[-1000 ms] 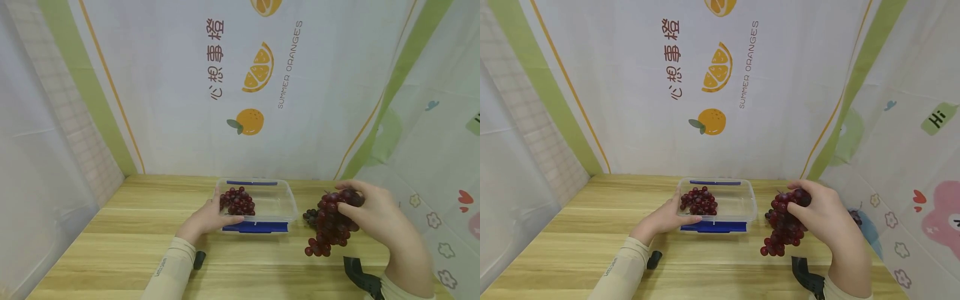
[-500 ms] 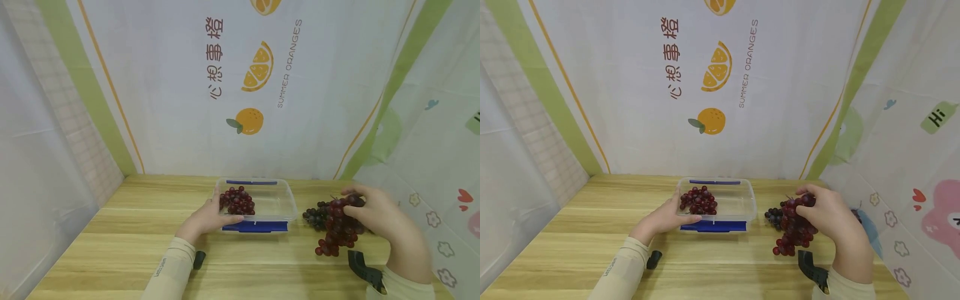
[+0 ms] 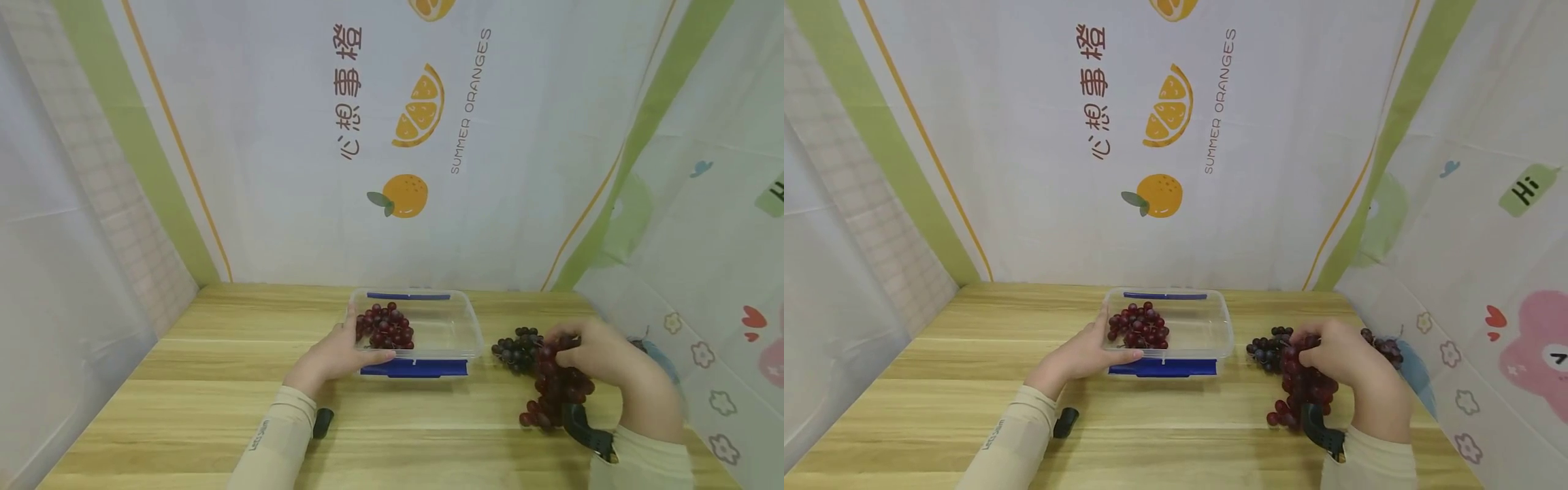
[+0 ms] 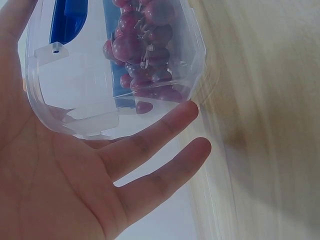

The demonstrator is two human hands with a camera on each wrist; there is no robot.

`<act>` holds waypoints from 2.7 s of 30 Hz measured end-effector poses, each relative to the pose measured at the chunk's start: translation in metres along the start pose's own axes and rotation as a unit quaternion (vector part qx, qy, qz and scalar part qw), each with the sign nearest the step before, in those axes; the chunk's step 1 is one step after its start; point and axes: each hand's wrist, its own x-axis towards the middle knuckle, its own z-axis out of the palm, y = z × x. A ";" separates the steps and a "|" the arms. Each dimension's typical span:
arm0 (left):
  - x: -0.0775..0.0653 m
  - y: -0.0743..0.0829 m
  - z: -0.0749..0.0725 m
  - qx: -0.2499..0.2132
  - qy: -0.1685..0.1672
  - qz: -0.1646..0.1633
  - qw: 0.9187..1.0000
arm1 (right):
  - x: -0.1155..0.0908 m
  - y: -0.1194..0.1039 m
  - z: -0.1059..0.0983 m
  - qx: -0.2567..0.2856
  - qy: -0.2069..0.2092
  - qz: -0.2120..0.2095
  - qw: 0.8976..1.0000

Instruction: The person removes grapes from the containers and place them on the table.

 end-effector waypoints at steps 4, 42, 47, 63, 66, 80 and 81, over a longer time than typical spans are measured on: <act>-0.001 0.000 0.000 -0.003 0.001 -0.001 1.000 | 0.005 0.003 0.008 0.013 -0.027 0.004 1.000; 0.002 -0.001 0.001 0.008 0.002 -0.001 1.000 | 0.049 -0.048 0.034 -0.048 -0.078 -0.029 0.995; 0.002 -0.001 0.001 0.007 0.002 0.000 1.000 | 0.054 -0.063 0.019 -0.086 -0.066 -0.040 0.993; -0.001 -0.002 0.003 -0.012 0.003 -0.002 1.000 | 0.046 -0.037 0.051 -0.214 -0.156 -0.016 0.964; -0.001 -0.003 0.003 -0.011 0.002 0.001 1.000 | 0.042 -0.027 0.060 -0.260 -0.188 -0.005 0.947; 0.004 -0.006 0.004 -0.003 0.012 0.006 1.000 | 0.015 0.009 0.073 -0.429 -0.180 -0.153 0.872; 0.005 -0.006 0.004 -0.003 0.011 0.007 1.000 | 0.014 0.011 0.074 -0.438 -0.175 -0.163 0.867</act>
